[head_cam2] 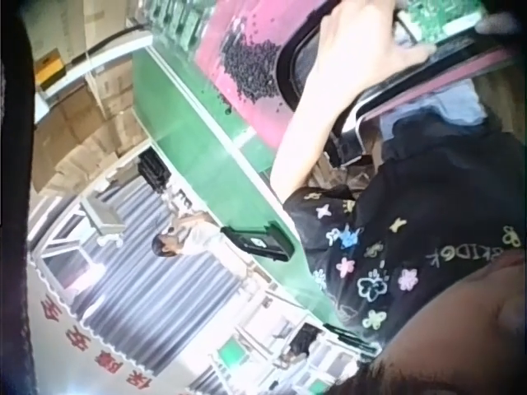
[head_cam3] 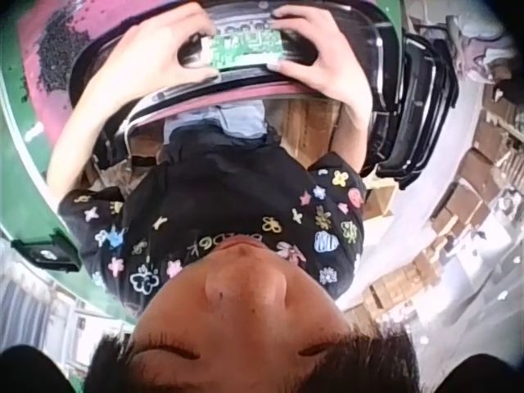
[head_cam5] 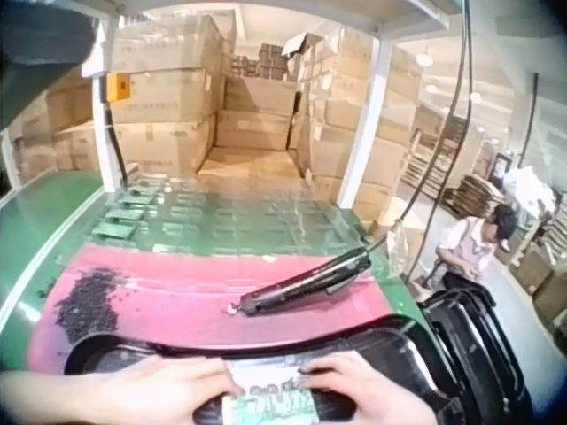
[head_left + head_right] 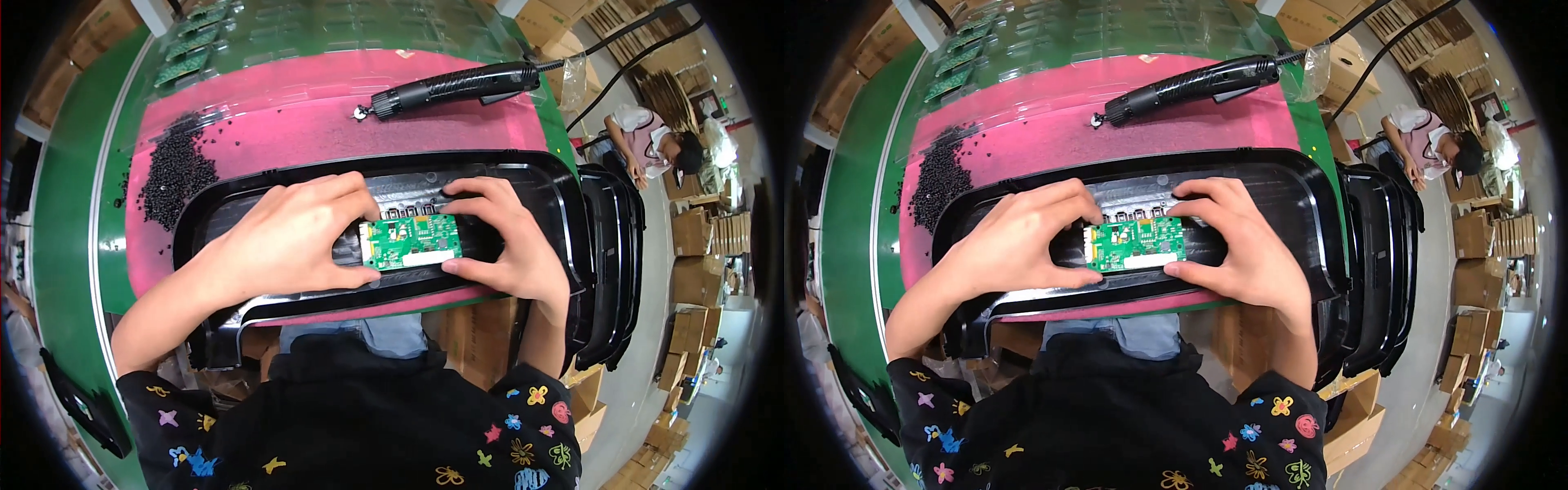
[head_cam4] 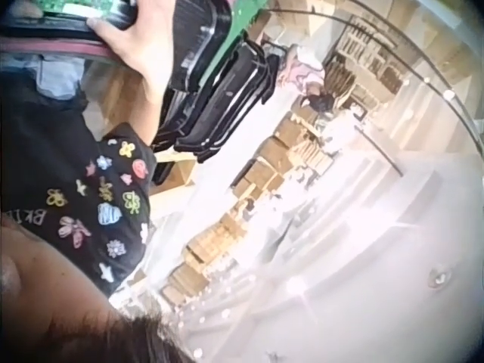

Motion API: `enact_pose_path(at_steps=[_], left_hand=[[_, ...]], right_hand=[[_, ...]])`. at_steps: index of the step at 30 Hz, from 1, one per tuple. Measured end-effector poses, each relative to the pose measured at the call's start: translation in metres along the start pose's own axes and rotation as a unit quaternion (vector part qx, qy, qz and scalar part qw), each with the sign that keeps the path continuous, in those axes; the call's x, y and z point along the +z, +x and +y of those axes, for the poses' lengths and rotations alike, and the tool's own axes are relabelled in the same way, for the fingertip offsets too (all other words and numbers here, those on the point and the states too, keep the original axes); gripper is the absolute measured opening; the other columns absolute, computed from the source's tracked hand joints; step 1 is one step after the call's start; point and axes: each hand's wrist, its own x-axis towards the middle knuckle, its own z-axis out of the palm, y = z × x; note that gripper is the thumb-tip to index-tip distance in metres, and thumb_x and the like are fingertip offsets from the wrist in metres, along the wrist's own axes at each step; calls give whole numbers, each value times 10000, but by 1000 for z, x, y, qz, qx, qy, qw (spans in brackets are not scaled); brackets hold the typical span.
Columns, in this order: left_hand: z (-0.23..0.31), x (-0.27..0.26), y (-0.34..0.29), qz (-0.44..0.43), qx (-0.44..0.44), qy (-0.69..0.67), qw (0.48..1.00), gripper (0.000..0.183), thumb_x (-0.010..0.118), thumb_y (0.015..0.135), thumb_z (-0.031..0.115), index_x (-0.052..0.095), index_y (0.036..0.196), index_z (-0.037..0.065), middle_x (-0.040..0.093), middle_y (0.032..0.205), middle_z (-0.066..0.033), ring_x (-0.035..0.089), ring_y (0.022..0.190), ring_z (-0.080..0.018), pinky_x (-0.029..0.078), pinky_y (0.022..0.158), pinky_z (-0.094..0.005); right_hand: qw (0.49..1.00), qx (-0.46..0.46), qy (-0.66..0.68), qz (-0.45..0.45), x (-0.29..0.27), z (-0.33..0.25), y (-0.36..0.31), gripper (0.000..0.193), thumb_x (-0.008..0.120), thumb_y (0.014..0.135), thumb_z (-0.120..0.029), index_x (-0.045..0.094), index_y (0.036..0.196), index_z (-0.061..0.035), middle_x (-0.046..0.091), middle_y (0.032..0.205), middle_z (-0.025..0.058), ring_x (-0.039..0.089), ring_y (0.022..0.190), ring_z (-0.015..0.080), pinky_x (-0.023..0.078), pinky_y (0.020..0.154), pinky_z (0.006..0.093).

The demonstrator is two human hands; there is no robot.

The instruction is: Assemble electronic components by installing a PCB into a plastic casing and fastening it with screws using an electric screwdriver.

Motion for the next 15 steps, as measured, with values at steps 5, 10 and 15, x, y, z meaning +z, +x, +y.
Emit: enact_pose_path(at_steps=[5,10,15], left_hand=[[-2,10,1,37,-4,12,999,480,823,670,227,591,1042,32,590,1032,-93,634,927,-296,541,730,-380],[-3,11,0,54,-18,47,997,488,823,680,212,587,1066,30,585,1041,-96,633,923,-299,543,710,-391],[0,10,3,37,-31,48,998,491,823,682,211,587,1069,24,580,1032,-99,634,913,-303,543,702,-395]], right_hand=[[999,32,-5,35,12,3,2,529,813,692,-179,622,1163,-31,514,1280,139,449,1214,328,381,1039,403],[998,33,-25,48,19,3,4,542,806,712,-163,613,1200,-29,512,1267,138,452,1202,331,386,1031,404],[998,29,-34,54,19,5,3,548,803,716,-157,609,1213,-30,508,1265,134,454,1195,333,388,1027,410]])
